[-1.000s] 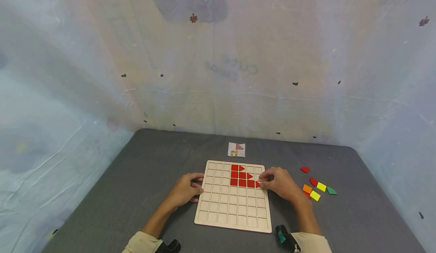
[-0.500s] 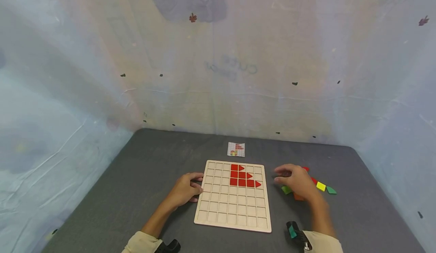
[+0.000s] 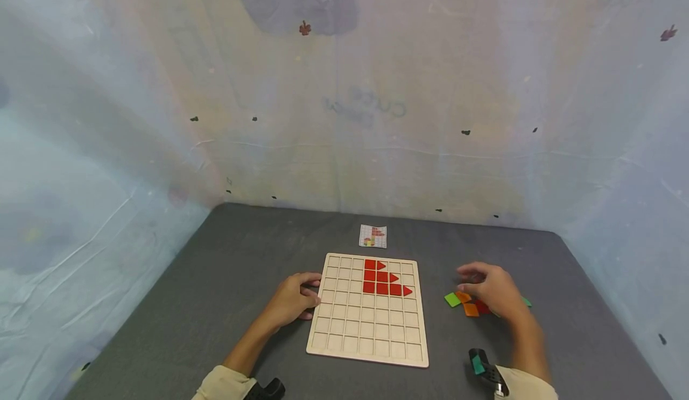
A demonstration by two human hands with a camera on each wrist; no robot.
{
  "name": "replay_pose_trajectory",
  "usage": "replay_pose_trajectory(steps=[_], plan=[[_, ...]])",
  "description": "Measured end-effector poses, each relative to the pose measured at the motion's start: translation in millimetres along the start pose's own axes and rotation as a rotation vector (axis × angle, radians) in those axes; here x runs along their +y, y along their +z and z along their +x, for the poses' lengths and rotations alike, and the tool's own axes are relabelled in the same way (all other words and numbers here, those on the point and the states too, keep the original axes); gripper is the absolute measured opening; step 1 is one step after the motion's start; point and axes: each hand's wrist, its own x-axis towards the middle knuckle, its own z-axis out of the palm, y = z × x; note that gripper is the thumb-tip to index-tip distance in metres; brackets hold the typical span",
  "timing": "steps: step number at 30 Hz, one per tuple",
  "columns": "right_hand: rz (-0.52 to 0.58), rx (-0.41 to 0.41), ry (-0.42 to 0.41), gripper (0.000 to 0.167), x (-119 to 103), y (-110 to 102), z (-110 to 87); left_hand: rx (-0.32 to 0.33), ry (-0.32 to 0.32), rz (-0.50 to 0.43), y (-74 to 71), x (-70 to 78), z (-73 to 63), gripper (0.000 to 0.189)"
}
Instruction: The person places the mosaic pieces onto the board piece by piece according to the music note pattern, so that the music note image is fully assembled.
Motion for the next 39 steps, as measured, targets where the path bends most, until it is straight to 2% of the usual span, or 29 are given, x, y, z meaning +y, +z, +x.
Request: replay_pose_trajectory(steps=[10, 14, 19, 26, 39], plan=[[-0.072, -0.059, 0.033, 0.049, 13.4, -3.3, -0.1, -0.002, 0.001, 0.007, 0.0, 1.0, -0.2, 0.053], [-0.083, -0.053, 0.006, 0.043, 17.4, -0.2, 1.0, -0.001, 0.004, 0.005, -0.1, 0.6, -0.2, 0.053], [-0.109, -0.008, -0.036, 0.032, 21.2, 4.9, 1.9, -0.001, 0.006, 0.006, 0.0, 0.2, -0.2, 0.052], [-0.078, -0.036, 0.014, 0.035, 19.5, 4.9, 3.4, -0.009, 0.010, -0.007, -0.6, 0.7, -0.4, 0.053], [-0.099, -0.041, 0.040, 0.039, 19.6, 4.4, 4.0, -0.006, 0.014, -0.005, -0.1, -0.1, -0.3, 0.052]])
